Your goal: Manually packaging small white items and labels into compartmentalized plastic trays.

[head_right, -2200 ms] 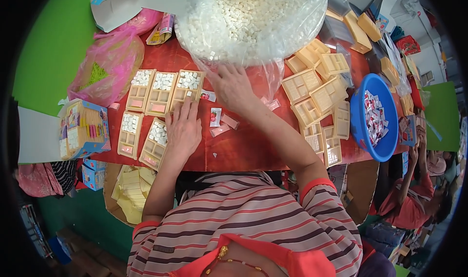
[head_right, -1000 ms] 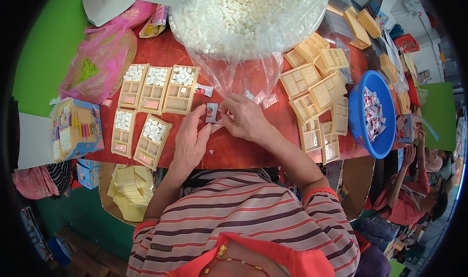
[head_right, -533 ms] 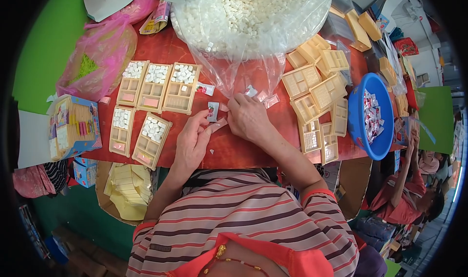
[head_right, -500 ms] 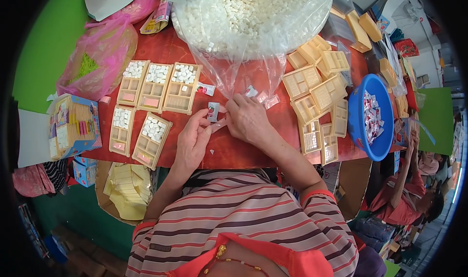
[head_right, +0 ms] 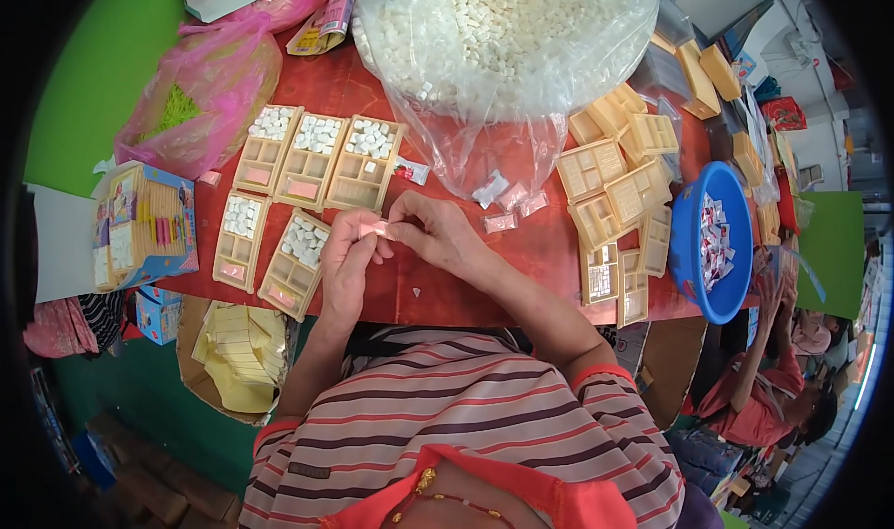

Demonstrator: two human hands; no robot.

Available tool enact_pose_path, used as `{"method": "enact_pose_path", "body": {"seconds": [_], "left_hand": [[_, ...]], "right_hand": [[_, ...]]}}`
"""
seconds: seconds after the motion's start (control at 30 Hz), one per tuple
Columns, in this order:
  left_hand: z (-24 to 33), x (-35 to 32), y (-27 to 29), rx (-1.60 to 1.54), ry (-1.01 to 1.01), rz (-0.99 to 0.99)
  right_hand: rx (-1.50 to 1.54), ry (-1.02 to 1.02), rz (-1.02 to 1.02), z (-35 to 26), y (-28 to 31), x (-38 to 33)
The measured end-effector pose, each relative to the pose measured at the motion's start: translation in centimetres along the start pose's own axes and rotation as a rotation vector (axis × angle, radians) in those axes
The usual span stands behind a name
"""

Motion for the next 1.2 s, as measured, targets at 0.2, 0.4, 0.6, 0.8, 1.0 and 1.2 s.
{"method": "enact_pose_path", "body": {"seconds": [0.2,0.4,0.6,0.8,1.0,1.2], "left_hand": [[2.0,-1.7,2.2,0.296,-0.255,0.276],[5.4,-2.3,2.3,0.928,-0.503,0.291],[4.8,-1.1,2.2,1.330,-0.403,0.210],[2.9,1.0,0.8,1.469,-0.375,0.097],[2.3,1.1,0.6,1.482,-0.357,0.092],[3.7,0.1,0.7,1.404,-0.425,0.143]], "right_hand": [[-0.203,0.035,0.139,-0.7,0.3,3.7],[-0.776,0.438,0.259,-1.6,-2.2,5.6],[-0.973,0.453,0.360,-2.0,1.2,4.6],[-1.235,0.427,0.326,-0.7,1.4,4.4],[-1.235,0.444,0.356,-0.2,2.6,4.1],[-0.992,0.496,0.396,-3.1,1.5,3.1]]}}
Point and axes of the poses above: each hand's wrist, its own x-axis towards the middle knuckle, its own y-axis out of the back of the hand, z = x × y, the point moved 7 cm from there along x, towards the middle knuckle, and after that the axes turned 7 degrees about x, right-handed, at the moved point
